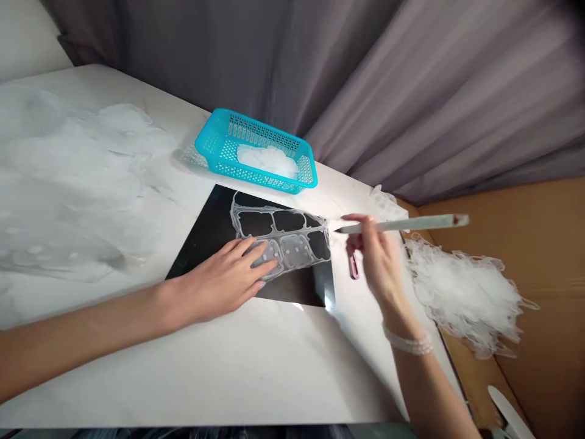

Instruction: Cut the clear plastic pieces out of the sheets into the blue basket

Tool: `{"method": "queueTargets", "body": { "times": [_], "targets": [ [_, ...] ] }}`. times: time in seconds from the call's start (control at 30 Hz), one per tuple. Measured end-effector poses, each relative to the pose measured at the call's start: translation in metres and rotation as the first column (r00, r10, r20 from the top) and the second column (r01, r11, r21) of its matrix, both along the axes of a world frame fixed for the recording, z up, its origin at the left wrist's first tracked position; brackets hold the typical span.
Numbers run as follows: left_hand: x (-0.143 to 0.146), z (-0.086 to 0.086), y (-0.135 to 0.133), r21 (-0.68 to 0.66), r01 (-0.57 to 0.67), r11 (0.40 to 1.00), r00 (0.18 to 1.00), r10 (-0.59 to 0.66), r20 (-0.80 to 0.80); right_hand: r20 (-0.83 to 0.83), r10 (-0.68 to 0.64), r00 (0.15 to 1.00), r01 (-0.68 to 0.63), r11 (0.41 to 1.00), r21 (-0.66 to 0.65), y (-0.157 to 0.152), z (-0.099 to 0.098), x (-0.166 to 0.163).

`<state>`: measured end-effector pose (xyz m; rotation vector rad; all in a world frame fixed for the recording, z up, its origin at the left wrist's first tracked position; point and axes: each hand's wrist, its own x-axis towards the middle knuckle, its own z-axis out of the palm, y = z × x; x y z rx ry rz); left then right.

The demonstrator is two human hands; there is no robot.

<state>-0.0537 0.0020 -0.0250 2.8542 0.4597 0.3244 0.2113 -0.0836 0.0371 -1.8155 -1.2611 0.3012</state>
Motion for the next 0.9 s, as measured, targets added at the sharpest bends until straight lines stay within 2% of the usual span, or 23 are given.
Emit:
{"method": "queueTargets", "body": {
  "times": [0.1,0.17,0.3,0.4,0.5,0.9],
  "targets": [
    [0.001,0.011,-0.007,0.033,-0.045,0.998,0.997,0.047,-0.058,-0.197,0.118,0.973,-0.123,0.992,-0.013,-0.009,-0.025,-0.050],
    [0.006,0.017,-0.003,0.027,-0.029,0.999,0.997,0.031,-0.072,-0.235,0.140,0.962,-0.146,0.989,-0.007,-0.010,-0.040,-0.069],
    [0.016,0.010,0.016,-0.001,0.130,0.992,0.991,-0.130,0.011,-0.061,0.167,0.984,-0.170,0.985,-0.036,-0.010,-0.050,-0.076],
    [0.017,-0.004,0.025,-0.127,0.200,0.971,0.977,-0.189,0.098,0.033,0.174,0.984,-0.173,0.984,-0.049,-0.009,-0.052,-0.073],
    [0.013,-0.013,0.026,-0.224,0.201,0.954,0.978,-0.183,0.101,0.084,0.201,0.976,-0.196,0.978,-0.066,-0.009,-0.054,-0.074],
    [0.013,-0.008,0.025,-0.252,0.194,0.948,0.978,-0.168,0.124,0.324,0.221,0.920,-0.207,0.975,-0.077,-0.001,-0.054,-0.084]
  ]
}}
